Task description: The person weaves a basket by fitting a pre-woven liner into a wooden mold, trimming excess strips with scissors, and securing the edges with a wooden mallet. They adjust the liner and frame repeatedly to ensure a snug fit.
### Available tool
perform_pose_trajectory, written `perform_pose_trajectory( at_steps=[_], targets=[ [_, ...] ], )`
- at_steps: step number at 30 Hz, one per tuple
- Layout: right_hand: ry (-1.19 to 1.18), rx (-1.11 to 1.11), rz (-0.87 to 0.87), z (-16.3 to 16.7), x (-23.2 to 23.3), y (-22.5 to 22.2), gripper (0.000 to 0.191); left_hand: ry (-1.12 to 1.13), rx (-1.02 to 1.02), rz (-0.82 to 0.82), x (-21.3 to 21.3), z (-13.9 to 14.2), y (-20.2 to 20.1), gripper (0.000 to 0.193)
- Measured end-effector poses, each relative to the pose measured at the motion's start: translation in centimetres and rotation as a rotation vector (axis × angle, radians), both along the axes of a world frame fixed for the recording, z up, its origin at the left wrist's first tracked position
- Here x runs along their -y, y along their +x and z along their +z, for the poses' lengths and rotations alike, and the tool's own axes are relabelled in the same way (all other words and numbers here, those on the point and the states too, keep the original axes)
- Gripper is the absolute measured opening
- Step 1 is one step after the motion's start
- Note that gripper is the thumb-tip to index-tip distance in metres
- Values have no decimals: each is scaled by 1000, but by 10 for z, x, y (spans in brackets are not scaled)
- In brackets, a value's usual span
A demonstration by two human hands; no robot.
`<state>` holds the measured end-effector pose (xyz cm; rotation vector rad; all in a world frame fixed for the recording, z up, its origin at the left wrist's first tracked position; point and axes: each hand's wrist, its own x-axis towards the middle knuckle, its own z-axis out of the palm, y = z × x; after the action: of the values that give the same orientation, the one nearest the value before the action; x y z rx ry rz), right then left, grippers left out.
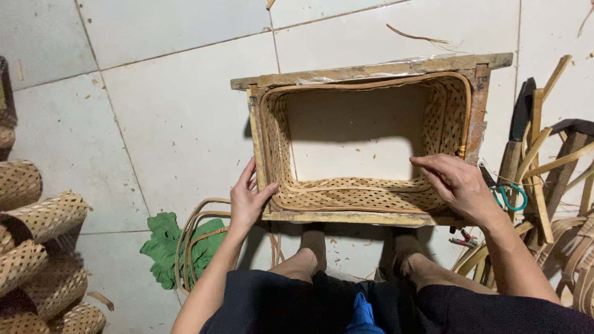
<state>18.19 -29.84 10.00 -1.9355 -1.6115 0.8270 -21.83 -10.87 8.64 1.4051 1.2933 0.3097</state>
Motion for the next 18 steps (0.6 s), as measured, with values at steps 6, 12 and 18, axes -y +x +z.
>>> perform_pose_trajectory(
  at_steps=[6, 12, 18],
  targets=[
    [60, -12, -8, -1, -1, -1, 30, 773, -521, -223, 16, -9, 2, 54],
    [53, -284, -557, -4, 48, 34, 19, 932, -620, -282, 18, -8, -10, 19],
    [-127, -244, -1089, -52, 112, 92, 22, 837, -593, -265, 11, -4, -18, 15]
  ],
)
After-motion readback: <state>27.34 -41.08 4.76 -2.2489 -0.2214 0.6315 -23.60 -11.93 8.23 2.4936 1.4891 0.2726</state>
